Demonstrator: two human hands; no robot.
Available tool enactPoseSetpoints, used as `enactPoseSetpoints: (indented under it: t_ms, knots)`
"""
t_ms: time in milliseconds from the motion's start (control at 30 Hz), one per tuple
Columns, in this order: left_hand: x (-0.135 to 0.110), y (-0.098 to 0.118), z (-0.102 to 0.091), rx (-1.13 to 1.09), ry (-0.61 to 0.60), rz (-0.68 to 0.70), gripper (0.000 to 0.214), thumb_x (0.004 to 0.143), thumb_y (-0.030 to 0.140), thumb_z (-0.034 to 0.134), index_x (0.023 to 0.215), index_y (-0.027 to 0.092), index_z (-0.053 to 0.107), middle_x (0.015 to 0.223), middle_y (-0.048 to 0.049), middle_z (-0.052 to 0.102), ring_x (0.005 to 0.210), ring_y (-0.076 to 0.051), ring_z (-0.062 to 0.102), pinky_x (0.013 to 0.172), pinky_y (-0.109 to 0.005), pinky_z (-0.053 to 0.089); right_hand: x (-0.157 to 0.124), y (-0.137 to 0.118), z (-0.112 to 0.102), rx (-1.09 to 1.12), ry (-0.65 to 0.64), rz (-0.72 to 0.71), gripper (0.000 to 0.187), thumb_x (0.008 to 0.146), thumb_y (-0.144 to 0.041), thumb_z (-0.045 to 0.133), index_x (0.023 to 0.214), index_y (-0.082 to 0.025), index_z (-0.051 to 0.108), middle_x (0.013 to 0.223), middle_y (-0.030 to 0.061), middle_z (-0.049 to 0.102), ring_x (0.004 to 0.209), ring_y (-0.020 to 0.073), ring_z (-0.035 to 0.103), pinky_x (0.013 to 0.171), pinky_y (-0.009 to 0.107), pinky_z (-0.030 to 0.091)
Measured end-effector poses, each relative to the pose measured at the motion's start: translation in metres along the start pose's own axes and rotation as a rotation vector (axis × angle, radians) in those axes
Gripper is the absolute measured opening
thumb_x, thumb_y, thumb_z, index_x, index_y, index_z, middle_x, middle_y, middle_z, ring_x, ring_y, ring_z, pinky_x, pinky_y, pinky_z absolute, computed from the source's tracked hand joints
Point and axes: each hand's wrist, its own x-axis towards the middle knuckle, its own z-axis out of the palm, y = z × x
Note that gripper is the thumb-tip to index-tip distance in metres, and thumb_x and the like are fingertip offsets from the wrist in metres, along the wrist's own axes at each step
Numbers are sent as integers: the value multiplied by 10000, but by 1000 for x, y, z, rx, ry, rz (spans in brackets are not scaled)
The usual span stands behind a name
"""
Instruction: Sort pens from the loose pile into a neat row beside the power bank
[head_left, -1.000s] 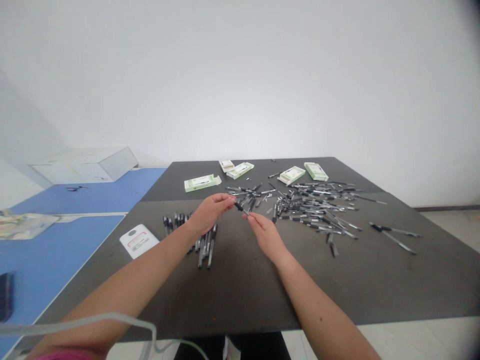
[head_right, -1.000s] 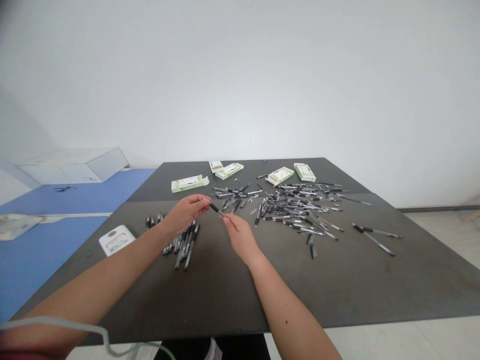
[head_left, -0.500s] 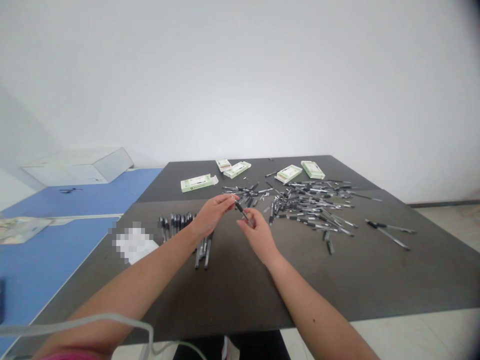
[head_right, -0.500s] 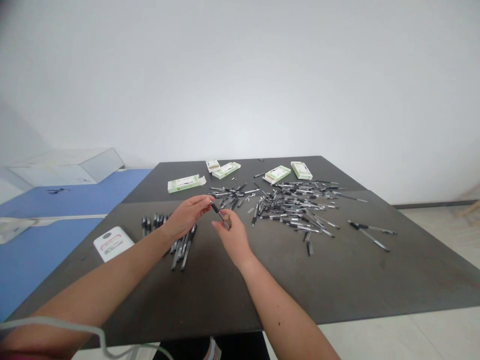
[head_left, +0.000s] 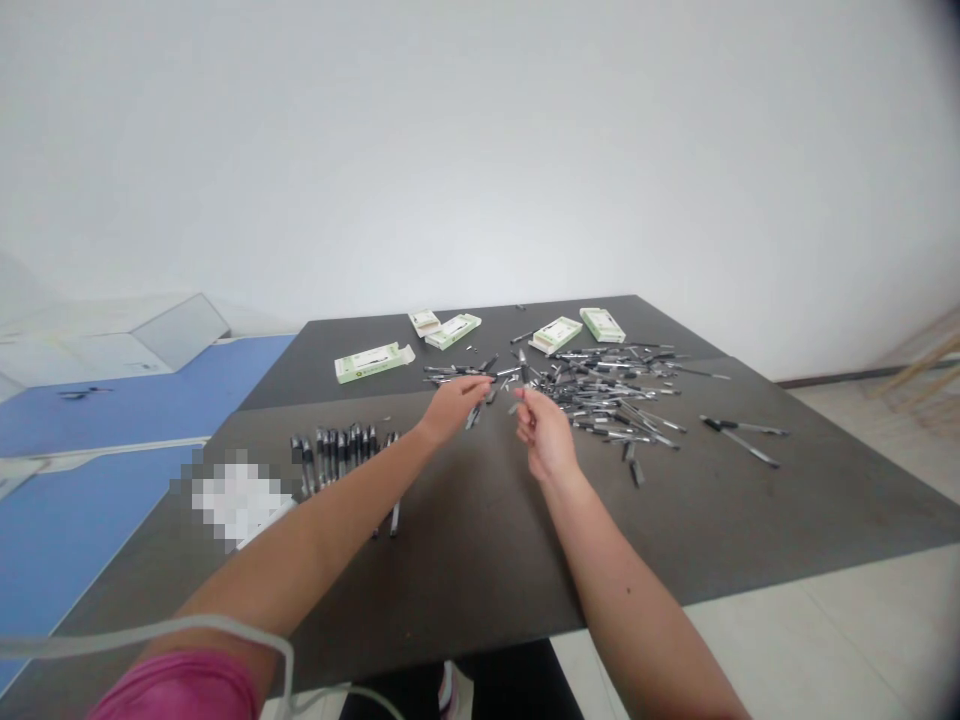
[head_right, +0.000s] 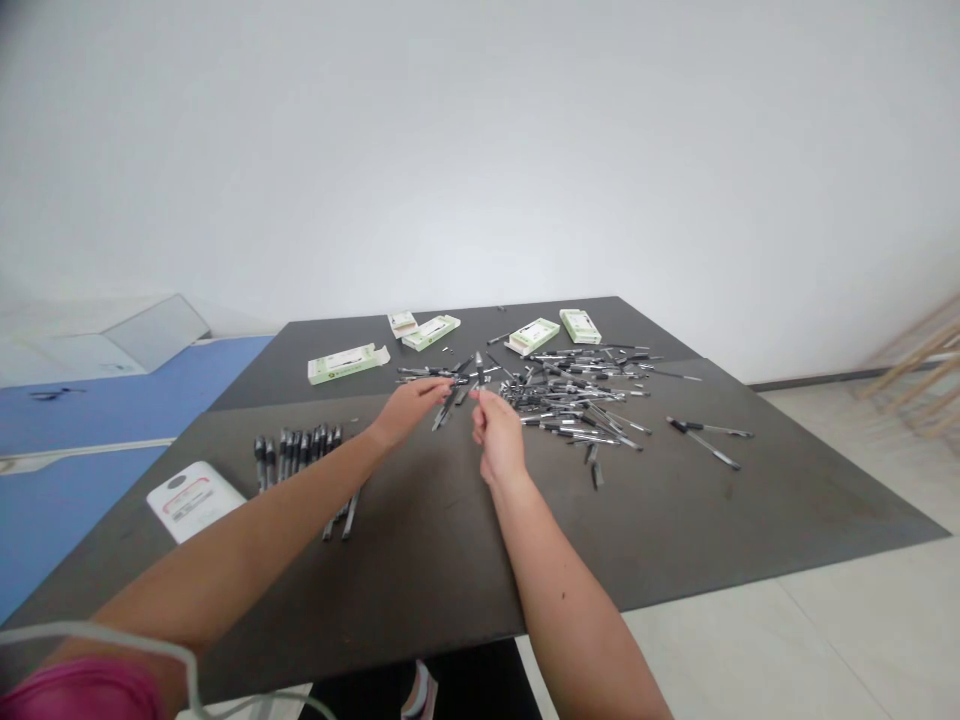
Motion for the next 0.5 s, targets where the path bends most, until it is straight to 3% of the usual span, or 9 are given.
enactPoseSetpoints:
  t_ms: [100, 267, 367, 500]
  knots:
    - [20, -6, 28, 343, -75, 37, 303, 843, 322, 459, 921, 192, 722, 968, -46, 708, 944, -192, 612, 856, -271, 428, 14, -7, -15, 18, 155, -129, 241, 721, -387, 612, 815, -165, 600, 473, -102, 369, 359, 33, 204, 358, 187, 144]
    - [35, -16, 66, 407, -112, -30, 205, 766, 297, 582, 786, 149, 723, 944, -134, 693, 978, -255, 600, 893, -343, 414, 21, -7, -22, -35, 219, -189, 274, 709, -421, 618, 806, -166, 602, 481, -96, 377, 377, 40, 236, 364, 194, 158]
    - [37, -19, 72, 372, -114, -66, 138, 743, 240, 609, 757, 148, 711, 975, -146, 678, 1039, -269, 572, 937, -358, 387, 21, -4, -21, -71, 206, -188, 285, 718, -438, 610, 808, -167, 610, 488, -93, 376, 388, 44, 243, 370, 196, 164]
    - [31, -16, 56, 215, -149, -85, 177, 793, 273, 569, 774, 153, 698, 934, -114, 688, 1006, -237, 585, 927, -328, 404, 19, -4, -19, -90, 185, -187, 279, 731, -435, 607, 824, -172, 622, 495, -88, 388, 392, 46, 248, 376, 198, 165]
